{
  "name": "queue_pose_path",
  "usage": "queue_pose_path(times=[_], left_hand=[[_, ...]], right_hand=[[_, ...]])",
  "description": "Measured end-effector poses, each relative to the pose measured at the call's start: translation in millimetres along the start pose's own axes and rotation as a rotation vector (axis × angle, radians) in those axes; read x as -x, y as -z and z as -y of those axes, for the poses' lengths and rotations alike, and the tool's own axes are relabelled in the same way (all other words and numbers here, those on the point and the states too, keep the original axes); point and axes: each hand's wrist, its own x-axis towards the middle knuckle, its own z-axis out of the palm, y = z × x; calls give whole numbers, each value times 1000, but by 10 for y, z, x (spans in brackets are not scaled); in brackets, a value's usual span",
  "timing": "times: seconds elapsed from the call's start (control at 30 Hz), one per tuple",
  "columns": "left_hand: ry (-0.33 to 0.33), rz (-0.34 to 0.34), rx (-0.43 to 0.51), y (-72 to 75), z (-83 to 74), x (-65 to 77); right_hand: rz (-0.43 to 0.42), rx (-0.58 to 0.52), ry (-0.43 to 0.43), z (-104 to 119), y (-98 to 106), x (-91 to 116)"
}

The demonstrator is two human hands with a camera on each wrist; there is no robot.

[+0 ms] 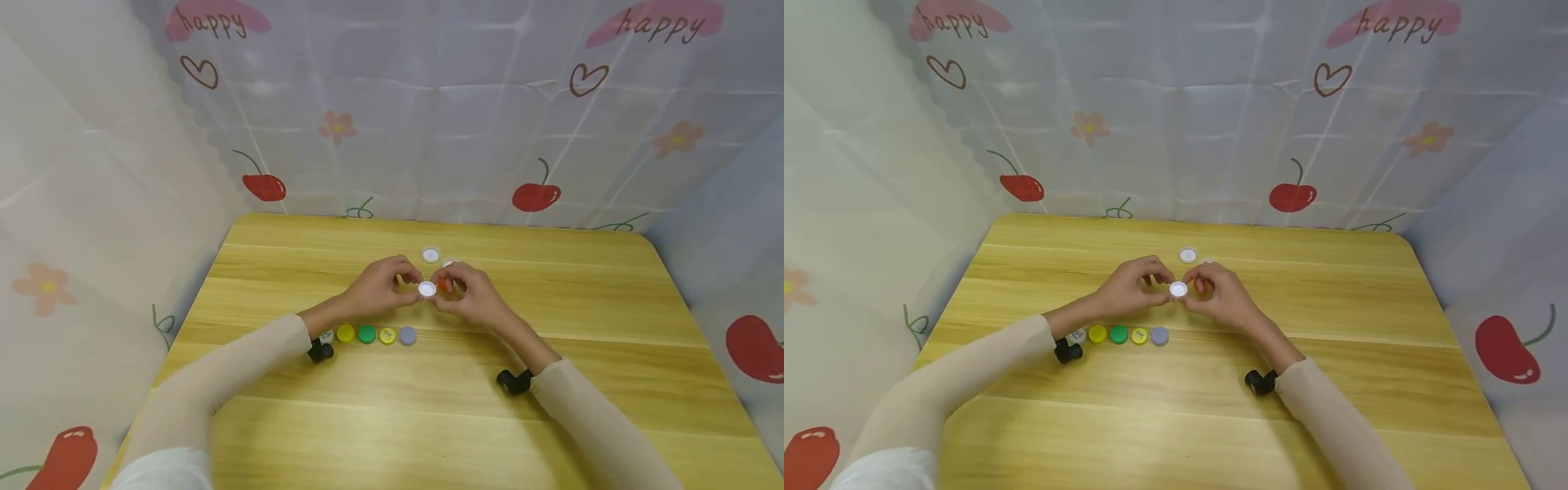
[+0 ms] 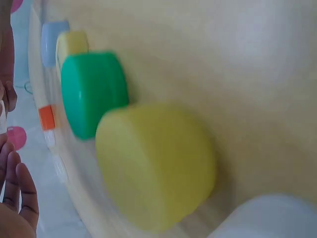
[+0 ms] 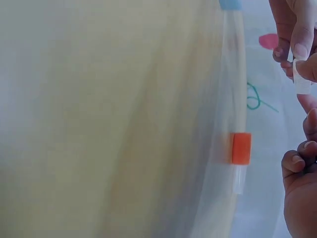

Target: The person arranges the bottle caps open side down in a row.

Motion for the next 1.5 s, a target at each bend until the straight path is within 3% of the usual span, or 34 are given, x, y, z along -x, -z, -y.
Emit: queue_pose_path(times=[0.33, 0.6, 0.8, 1.0, 1.3, 1.5], left_hand=[[-75, -39, 5, -77, -125, 227], [-102, -24, 65, -141, -203, 352], [23, 56, 283, -137, -258, 354], [155, 141, 477, -117, -261, 308], [302, 219, 630, -111, -286, 289], [344, 234, 630, -120, -299, 300]], right_hand=[[-55, -4, 121, 105, -74, 239], [-62, 12, 127, 170, -83, 393], [-75, 19, 123, 232, -38, 478], [-99, 27, 174, 247, -17, 515], [-141, 84, 278, 250, 3, 523], [-122, 126, 318, 247, -18, 532]])
